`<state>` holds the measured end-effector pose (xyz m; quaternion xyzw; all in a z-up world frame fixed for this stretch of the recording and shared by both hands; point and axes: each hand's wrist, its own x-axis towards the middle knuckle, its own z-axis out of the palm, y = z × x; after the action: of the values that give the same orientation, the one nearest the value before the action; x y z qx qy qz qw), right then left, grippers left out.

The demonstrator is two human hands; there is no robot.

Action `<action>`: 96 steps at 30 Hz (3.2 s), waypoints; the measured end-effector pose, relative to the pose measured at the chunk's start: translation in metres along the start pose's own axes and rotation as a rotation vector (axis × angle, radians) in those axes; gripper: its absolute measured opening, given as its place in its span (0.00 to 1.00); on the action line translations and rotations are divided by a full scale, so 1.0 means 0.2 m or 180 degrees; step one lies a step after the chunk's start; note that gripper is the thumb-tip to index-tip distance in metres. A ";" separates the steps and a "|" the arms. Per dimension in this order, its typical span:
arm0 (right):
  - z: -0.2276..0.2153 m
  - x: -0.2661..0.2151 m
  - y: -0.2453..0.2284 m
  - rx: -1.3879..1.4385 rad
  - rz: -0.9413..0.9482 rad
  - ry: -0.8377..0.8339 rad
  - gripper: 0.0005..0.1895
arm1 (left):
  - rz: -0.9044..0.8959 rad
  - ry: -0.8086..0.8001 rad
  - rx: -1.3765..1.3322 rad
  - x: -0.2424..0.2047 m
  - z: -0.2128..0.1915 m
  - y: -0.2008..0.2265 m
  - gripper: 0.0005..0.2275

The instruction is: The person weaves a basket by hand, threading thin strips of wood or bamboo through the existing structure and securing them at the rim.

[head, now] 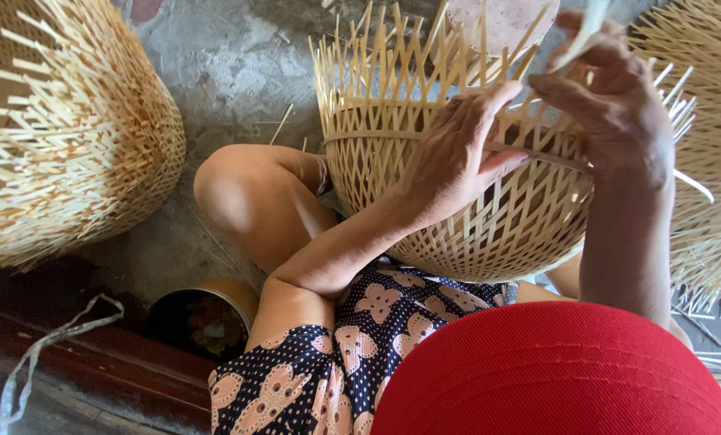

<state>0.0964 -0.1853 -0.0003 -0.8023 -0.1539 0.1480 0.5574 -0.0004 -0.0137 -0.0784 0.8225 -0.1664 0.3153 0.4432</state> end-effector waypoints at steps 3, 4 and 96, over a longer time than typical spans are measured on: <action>0.03 -0.03 -0.05 -0.0975 -0.0947 0.0315 0.19 | -0.0144 -0.0066 -0.0217 0.01 -0.02 0.00 0.42; 0.05 -0.05 -0.07 -0.1481 -0.1112 0.0559 0.25 | -0.0202 -0.0094 -0.0312 0.02 -0.03 0.01 0.42; -0.19 -0.51 0.32 0.0845 -0.0095 0.1016 0.07 | 0.0295 -0.0555 0.0719 0.07 -0.19 0.02 0.36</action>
<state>0.0248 -0.2799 -0.0410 -0.7328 -0.0547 0.0298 0.6776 -0.0056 0.0156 -0.0518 0.8828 -0.2055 0.2795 0.3166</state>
